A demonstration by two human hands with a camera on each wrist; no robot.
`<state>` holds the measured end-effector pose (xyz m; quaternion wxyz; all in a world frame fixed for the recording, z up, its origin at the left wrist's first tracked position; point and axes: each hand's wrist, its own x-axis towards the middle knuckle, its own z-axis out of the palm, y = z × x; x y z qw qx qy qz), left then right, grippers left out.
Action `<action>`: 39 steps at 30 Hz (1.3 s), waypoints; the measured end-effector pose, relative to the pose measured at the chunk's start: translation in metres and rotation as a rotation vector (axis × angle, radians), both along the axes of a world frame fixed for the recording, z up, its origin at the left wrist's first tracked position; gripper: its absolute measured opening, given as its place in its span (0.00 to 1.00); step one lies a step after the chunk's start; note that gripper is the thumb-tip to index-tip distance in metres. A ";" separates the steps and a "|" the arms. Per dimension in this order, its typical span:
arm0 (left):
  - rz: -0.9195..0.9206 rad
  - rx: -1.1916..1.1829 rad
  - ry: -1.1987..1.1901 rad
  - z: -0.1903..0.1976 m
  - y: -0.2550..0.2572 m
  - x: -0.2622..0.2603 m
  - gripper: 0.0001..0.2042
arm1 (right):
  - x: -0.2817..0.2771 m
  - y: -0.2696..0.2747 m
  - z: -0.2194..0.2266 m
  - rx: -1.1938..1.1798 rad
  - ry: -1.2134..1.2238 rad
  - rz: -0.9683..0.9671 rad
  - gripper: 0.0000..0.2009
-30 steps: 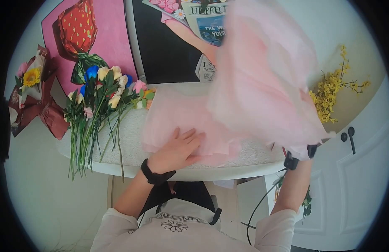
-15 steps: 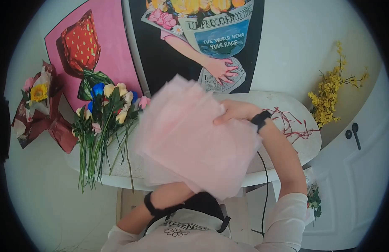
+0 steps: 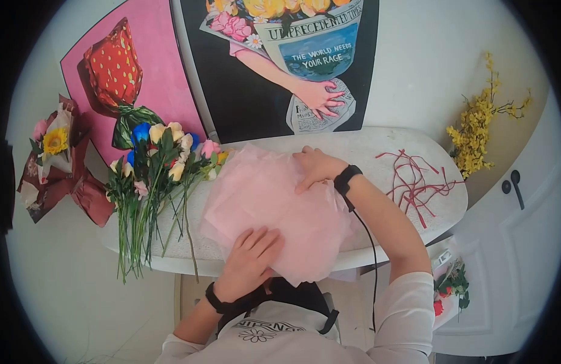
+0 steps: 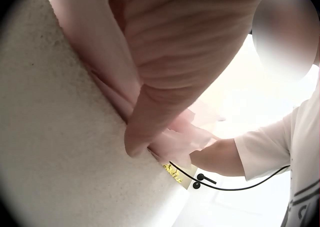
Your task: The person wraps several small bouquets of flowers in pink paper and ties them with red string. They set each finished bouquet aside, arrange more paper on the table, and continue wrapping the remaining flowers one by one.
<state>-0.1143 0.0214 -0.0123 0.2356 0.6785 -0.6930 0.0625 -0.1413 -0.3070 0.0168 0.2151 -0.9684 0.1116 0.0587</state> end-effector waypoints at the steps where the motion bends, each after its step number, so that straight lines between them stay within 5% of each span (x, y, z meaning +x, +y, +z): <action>1: -0.011 0.009 -0.033 -0.002 0.000 0.004 0.32 | -0.005 0.000 -0.001 0.068 -0.006 -0.024 0.53; 10: -0.016 -0.004 -0.105 -0.003 0.001 0.015 0.25 | -0.032 0.013 0.007 0.432 0.082 -0.190 0.27; 14: 0.048 -0.039 -0.186 0.003 -0.006 0.025 0.25 | -0.065 0.017 -0.010 0.575 -0.217 -0.294 0.23; 20: 0.273 -0.133 -0.139 0.005 -0.037 0.038 0.25 | -0.135 0.034 -0.017 0.883 -0.557 -0.702 0.24; 22: 0.254 -0.126 0.130 -0.003 -0.045 0.041 0.24 | -0.147 0.042 -0.022 0.931 -0.711 -0.813 0.25; 29: 0.304 -0.293 0.615 -0.027 -0.050 0.054 0.16 | -0.123 0.045 -0.036 0.383 -0.546 -0.860 0.30; 32: 0.358 -0.277 0.833 -0.029 -0.044 0.062 0.16 | -0.102 0.049 -0.037 0.529 -0.574 -0.679 0.33; 33: 0.386 -0.280 0.811 -0.027 -0.040 0.065 0.16 | -0.096 0.048 -0.041 0.612 -0.595 -0.613 0.35; 36: 0.443 -0.295 0.735 -0.019 -0.029 0.069 0.16 | -0.082 0.049 -0.040 0.195 -0.483 -0.558 0.38; 39: 0.457 -0.236 0.604 -0.013 -0.020 0.068 0.15 | -0.079 0.054 -0.043 -0.112 -0.639 -0.529 0.41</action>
